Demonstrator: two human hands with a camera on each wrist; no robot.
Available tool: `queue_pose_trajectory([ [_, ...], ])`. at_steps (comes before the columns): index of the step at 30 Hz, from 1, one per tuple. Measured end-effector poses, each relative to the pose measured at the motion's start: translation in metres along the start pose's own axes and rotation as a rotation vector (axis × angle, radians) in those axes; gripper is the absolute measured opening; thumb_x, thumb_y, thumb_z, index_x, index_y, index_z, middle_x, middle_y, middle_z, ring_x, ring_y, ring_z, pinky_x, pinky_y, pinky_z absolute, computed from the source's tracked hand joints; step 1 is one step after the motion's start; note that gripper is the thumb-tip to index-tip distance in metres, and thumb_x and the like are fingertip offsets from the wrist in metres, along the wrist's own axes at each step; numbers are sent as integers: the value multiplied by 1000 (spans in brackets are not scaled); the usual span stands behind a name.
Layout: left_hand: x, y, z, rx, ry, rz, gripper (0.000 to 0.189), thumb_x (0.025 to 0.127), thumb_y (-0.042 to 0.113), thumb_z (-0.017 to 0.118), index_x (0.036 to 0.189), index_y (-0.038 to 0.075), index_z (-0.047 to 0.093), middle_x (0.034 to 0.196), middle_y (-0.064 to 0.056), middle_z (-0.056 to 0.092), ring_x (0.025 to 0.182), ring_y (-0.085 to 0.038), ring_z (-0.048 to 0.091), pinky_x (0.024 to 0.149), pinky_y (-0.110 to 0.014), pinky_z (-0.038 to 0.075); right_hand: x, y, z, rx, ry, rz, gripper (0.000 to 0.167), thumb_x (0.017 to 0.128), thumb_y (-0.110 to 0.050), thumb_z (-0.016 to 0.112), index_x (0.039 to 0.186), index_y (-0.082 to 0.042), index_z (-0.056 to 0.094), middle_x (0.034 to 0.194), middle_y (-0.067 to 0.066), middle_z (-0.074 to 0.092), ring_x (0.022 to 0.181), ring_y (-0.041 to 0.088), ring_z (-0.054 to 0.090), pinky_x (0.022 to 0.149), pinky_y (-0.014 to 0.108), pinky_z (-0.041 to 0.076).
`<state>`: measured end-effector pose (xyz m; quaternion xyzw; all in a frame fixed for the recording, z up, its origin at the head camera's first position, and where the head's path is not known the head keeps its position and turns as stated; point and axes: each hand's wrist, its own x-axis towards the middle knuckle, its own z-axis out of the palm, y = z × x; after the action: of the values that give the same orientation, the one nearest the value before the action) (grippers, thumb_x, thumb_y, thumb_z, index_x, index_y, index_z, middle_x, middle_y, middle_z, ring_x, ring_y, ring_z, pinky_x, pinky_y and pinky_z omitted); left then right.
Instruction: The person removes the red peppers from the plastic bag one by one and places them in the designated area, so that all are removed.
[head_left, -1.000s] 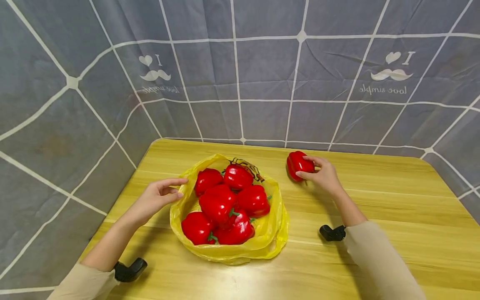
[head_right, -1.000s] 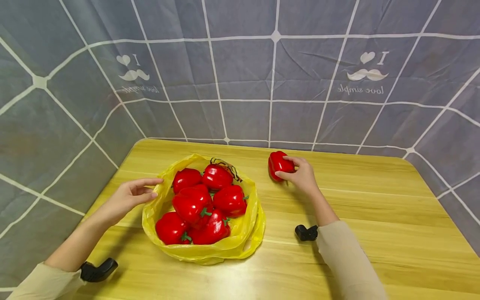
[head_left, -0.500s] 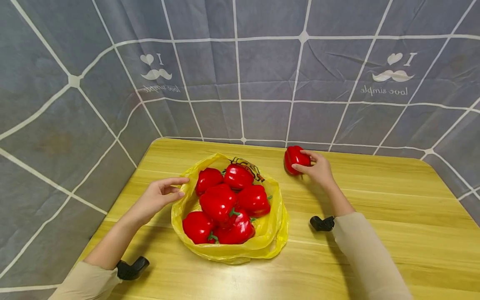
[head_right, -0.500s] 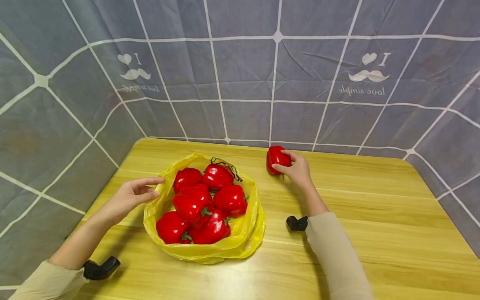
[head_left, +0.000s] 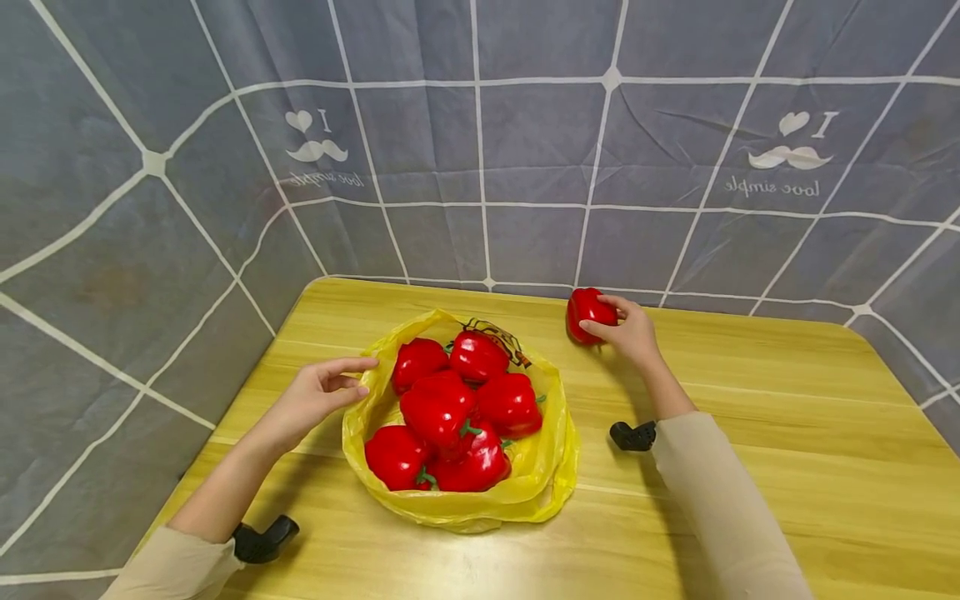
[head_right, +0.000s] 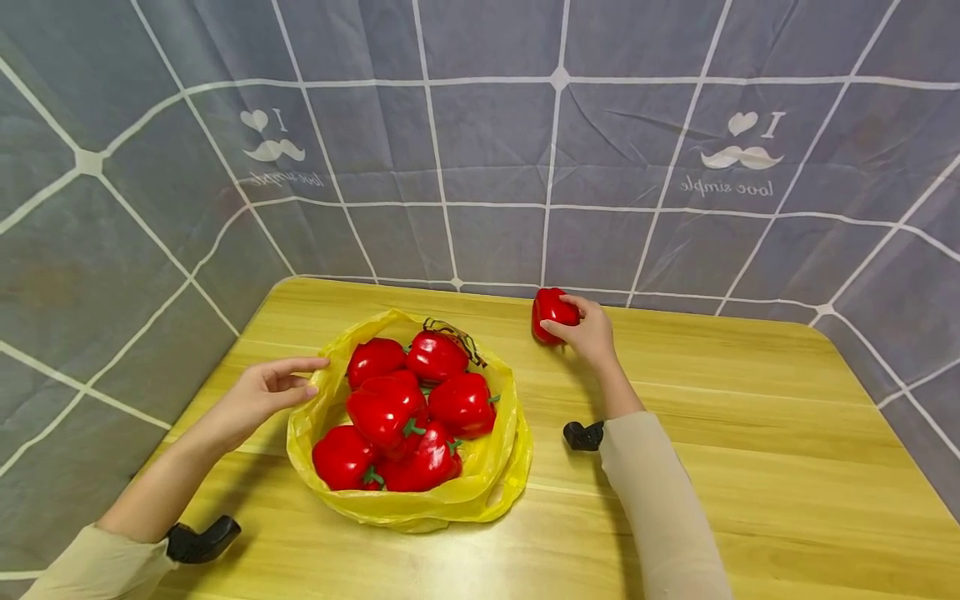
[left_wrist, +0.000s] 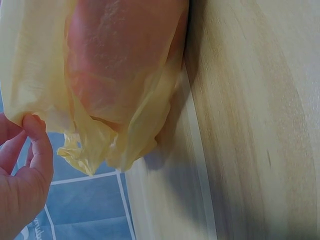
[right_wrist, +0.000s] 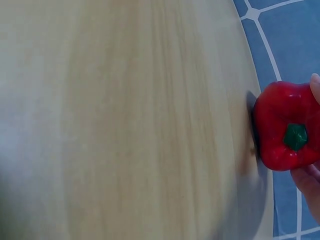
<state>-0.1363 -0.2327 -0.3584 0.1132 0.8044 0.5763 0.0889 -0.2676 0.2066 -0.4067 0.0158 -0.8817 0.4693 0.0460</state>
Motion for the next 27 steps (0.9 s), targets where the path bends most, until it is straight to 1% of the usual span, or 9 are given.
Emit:
queue_pose_trajectory([
  [7, -1, -1, -1, 5, 3, 1, 41, 88, 2, 61, 126, -11, 50, 123, -28, 53, 88, -6, 58, 77, -19, 49, 5, -3, 1, 3, 1, 20, 59, 82, -24, 72, 132, -4, 50, 132, 23, 46, 117, 41, 43, 92, 49, 44],
  [18, -1, -2, 1, -5, -16, -2, 43, 87, 2, 62, 126, -10, 50, 123, -26, 52, 89, -11, 57, 77, -21, 49, 9, -4, 6, 10, 12, 23, 61, 83, -26, 72, 134, -3, 47, 133, 23, 46, 117, 40, 44, 93, 49, 43],
  [21, -1, -2, 1, -1, -14, -1, 43, 87, 2, 62, 126, -10, 50, 123, -26, 52, 89, -11, 57, 76, -21, 49, 10, -4, 6, -1, 14, 19, 60, 83, -25, 71, 134, -4, 48, 132, 23, 46, 117, 40, 44, 93, 49, 43],
  [27, -1, -2, 0, -1, -15, -1, 43, 87, 2, 62, 126, -11, 50, 123, -27, 52, 88, -12, 57, 76, -21, 50, 12, -6, 4, -31, -8, 13, 62, 83, -26, 71, 135, -3, 47, 133, 23, 46, 116, 41, 43, 93, 49, 43],
])
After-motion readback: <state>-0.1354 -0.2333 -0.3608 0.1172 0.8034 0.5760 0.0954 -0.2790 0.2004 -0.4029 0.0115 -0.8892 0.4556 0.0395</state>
